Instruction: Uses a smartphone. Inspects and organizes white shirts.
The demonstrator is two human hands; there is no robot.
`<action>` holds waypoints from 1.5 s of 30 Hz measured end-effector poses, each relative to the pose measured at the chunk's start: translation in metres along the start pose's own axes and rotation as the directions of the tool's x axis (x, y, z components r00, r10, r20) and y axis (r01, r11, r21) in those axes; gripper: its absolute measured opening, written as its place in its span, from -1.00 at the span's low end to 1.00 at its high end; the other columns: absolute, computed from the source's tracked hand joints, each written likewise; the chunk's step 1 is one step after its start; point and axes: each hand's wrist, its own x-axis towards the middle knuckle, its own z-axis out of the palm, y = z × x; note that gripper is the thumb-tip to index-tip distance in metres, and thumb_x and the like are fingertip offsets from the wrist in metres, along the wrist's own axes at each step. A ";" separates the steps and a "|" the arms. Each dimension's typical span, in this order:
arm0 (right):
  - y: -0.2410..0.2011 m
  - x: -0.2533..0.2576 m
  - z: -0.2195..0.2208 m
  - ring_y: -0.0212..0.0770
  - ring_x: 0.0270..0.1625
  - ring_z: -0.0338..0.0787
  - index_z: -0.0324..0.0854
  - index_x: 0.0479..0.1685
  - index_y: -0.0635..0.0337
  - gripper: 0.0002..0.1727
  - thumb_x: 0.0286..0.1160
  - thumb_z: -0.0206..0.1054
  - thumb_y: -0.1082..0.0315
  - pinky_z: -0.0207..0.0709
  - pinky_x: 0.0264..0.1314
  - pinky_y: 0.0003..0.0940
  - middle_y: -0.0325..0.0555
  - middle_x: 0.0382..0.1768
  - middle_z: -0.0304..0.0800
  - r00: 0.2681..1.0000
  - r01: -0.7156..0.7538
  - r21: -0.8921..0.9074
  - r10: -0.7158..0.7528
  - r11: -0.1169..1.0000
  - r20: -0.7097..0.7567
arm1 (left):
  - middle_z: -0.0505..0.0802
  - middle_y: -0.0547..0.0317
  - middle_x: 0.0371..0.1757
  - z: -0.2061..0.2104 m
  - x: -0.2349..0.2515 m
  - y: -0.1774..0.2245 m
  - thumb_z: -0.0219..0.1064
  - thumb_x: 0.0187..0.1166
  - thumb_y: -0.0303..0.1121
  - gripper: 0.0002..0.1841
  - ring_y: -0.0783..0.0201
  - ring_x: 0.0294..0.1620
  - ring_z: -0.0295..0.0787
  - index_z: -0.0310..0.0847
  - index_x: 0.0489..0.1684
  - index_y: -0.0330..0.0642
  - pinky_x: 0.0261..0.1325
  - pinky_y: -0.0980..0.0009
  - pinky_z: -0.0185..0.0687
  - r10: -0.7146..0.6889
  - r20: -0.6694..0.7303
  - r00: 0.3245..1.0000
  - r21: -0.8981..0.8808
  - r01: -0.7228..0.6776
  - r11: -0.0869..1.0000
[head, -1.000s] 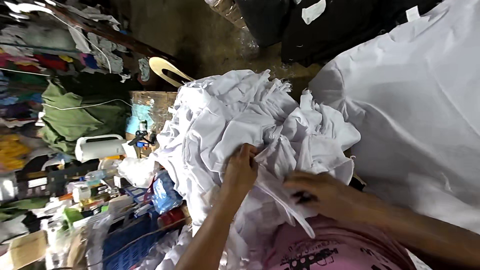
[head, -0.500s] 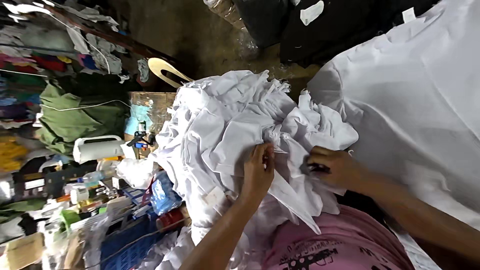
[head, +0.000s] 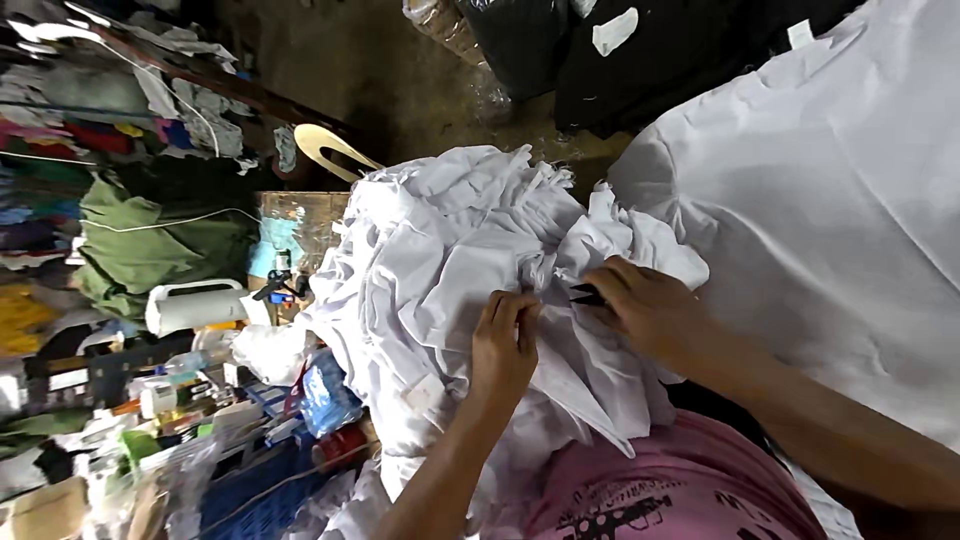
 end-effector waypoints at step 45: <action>-0.027 -0.038 0.036 -0.09 -0.18 0.91 0.79 -0.05 0.19 -0.82 0.49 0.40 0.34 0.76 -0.24 -0.09 -0.03 -0.01 0.90 0.967 0.160 0.485 -0.235 0.860 0.098 | 0.77 -0.26 0.27 0.002 0.019 -0.021 0.39 0.57 -0.39 -0.84 -0.18 0.15 0.79 0.87 -0.13 -0.23 0.10 -0.01 0.76 0.203 0.323 0.924 0.071 -0.238 0.969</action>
